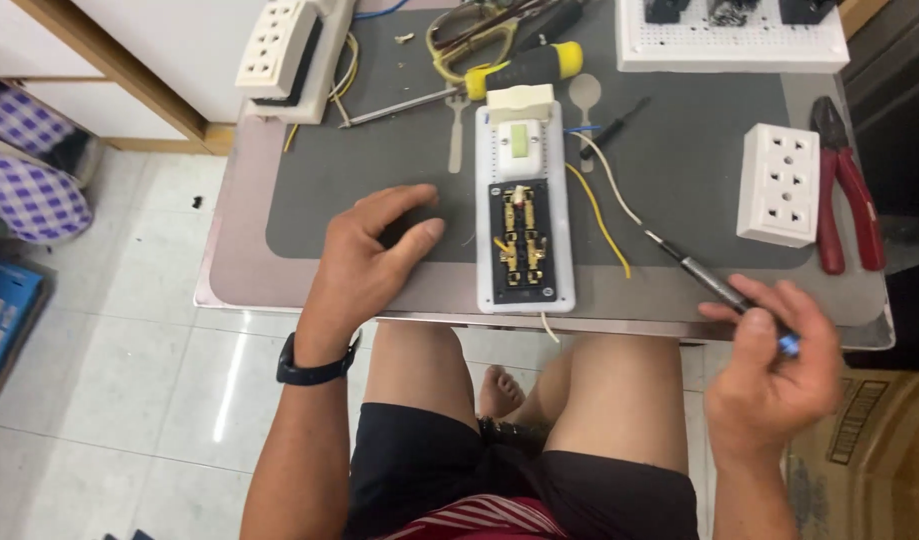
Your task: The person disassembles a white power strip, removes the front cover, and uses a screwdriver to adjust internal wiring and terminals. They manipulate yellow and blue wires and tighten screws on the metal contacts before setting the cover aside.
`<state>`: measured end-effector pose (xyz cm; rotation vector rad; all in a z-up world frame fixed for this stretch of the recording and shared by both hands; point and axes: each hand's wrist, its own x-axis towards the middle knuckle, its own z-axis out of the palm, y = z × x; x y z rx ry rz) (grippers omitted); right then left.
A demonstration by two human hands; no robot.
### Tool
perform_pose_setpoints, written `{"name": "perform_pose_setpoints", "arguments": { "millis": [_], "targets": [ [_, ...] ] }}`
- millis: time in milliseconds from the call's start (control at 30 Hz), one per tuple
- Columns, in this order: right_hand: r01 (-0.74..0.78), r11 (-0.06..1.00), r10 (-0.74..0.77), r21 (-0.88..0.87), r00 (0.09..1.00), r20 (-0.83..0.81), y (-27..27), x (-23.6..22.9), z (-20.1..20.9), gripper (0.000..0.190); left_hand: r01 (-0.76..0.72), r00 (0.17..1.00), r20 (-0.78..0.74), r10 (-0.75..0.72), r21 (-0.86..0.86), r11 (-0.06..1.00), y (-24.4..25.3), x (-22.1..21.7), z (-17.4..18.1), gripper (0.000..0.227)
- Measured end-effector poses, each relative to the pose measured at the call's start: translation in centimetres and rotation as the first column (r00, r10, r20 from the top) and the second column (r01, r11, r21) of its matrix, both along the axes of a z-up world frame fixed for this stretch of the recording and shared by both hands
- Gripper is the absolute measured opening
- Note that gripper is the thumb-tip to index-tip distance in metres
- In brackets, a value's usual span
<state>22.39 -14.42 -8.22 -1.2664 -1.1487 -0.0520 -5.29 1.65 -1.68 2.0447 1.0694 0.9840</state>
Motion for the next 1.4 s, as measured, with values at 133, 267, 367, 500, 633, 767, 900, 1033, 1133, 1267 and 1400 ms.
{"name": "perform_pose_setpoints", "arguments": {
  "millis": [133,267,367,500,633,767,900,1033,1133,1267,1400],
  "targets": [
    [-0.016,0.997,0.0,-0.069,0.975,-0.221,0.3,0.3,2.0,0.032,0.112,0.993,-0.051,-0.108,0.085,0.99,0.2,-0.8,-0.4,0.035],
    [0.023,0.994,-0.069,-0.109,0.897,-0.437,1.3,0.4,4.2,0.034,0.336,0.937,-0.162,-0.309,0.187,0.923,0.6,-0.9,-1.0,0.055],
    [-0.041,0.998,0.023,-0.057,0.957,-0.29,1.9,-1.1,5.7,0.036,0.366,0.919,-0.235,-0.316,0.211,0.906,0.7,-0.9,-1.3,0.063],
    [-0.2,0.979,0.2,-0.045,0.98,0.004,3.1,-4.3,9.2,0.026,0.388,0.908,-0.251,-0.335,0.205,0.898,0.8,-0.9,-1.4,0.066],
    [-0.23,0.969,0.239,-0.089,0.964,0.115,4.2,-5.8,11.3,0.022,0.382,0.908,-0.261,-0.328,0.195,0.903,0.9,-0.9,-1.4,0.065],
    [-0.233,0.962,0.262,-0.143,0.937,0.231,4.6,-6.1,12.0,0.022,0.379,0.912,-0.246,-0.328,0.202,0.903,0.9,-1.0,-1.4,0.063],
    [-0.213,0.963,0.256,-0.166,0.914,0.314,4.9,-5.9,12.1,0.021,0.37,0.916,-0.232,-0.326,0.179,0.912,0.9,-1.0,-1.3,0.061],
    [-0.229,0.957,0.273,-0.176,0.917,0.29,5.3,-6.1,12.2,0.022,0.37,0.915,-0.234,-0.327,0.171,0.913,1.0,-1.0,-1.3,0.059],
    [-0.215,0.955,0.274,-0.206,0.904,0.327,5.4,-6.1,12.7,0.019,0.378,0.914,-0.224,-0.337,0.173,0.91,1.0,-1.0,-1.3,0.06],
    [-0.095,0.966,0.212,-0.24,0.823,0.527,6.2,-5.6,13.4,0.012,0.351,0.926,-0.225,-0.303,0.217,0.911,0.3,-0.5,-1.3,0.077],
    [0.123,0.97,0.12,-0.21,0.511,0.851,7.6,-4.4,14.6,0.012,0.333,0.928,-0.26,-0.267,0.259,0.907,-1.7,1.7,-1.7,0.104]
  ]
}}
